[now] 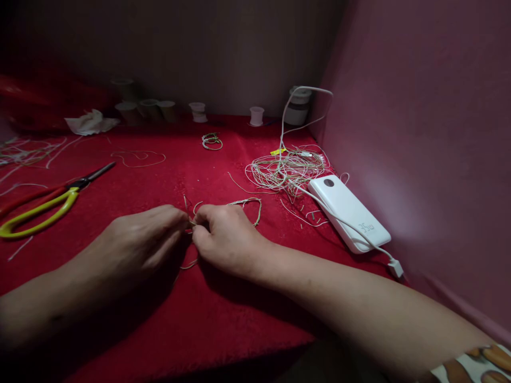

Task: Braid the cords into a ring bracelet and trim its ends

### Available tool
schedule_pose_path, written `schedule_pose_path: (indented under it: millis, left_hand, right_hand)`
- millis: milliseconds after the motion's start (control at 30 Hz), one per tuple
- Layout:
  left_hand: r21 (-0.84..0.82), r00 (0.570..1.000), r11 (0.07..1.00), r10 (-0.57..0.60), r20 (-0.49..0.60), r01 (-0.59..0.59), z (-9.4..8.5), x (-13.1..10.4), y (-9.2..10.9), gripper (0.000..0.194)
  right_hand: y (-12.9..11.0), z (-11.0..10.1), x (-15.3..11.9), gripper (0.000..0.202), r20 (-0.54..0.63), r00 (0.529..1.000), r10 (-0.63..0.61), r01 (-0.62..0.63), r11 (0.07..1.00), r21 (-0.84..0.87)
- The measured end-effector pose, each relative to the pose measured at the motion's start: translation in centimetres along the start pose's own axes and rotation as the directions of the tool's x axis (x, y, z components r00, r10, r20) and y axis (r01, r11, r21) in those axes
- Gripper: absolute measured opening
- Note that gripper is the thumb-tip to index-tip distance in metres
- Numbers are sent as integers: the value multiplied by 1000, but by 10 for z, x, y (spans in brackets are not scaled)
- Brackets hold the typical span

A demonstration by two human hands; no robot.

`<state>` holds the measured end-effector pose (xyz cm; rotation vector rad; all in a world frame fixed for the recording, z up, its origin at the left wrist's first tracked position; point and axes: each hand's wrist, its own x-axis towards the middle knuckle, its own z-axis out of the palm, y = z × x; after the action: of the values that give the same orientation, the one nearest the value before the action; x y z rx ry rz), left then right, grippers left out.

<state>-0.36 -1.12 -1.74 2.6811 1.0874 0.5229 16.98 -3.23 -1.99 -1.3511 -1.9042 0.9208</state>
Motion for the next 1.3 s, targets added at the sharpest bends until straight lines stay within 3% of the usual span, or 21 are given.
schedule_pose_path:
  millis: [100,233,433,567,700,967,1300]
  left_hand:
    - [-140,990,980,-137,44,142,-6,4,4,25]
    - [-378,940,862,-285,189,338,-7,6,3,29]
    - [-621,869,608,-344,356,495,-2,9,-1,26]
    - [-647,842,539,-341,418,539,-3,12,-2,26]
    - [-643,843,549,-290,453,534,-3,14,-4,26]
    - [-646,853,561,-271,446,517,-1,11,-5,27]
    - [-521,897,741,-264,356,425,-2,13,-2,30]
  right_hand:
    - [1,3,-1,13,-59,998,-35,35,999,6]
    - [2,4,-2,13,-107,993,-40,44,999,30]
    - [5,6,-2,9,-123,990,-74,68,996,-51]
    - [9,6,-3,19,-152,983,-104,77,982,-171]
    - [11,5,-4,33,-160,960,-229,178,943,-280]
    - [10,5,-3,25,-71,946,-316,227,803,-551]
    - [12,-1,2,16,-55,981,-183,156,933,-325]
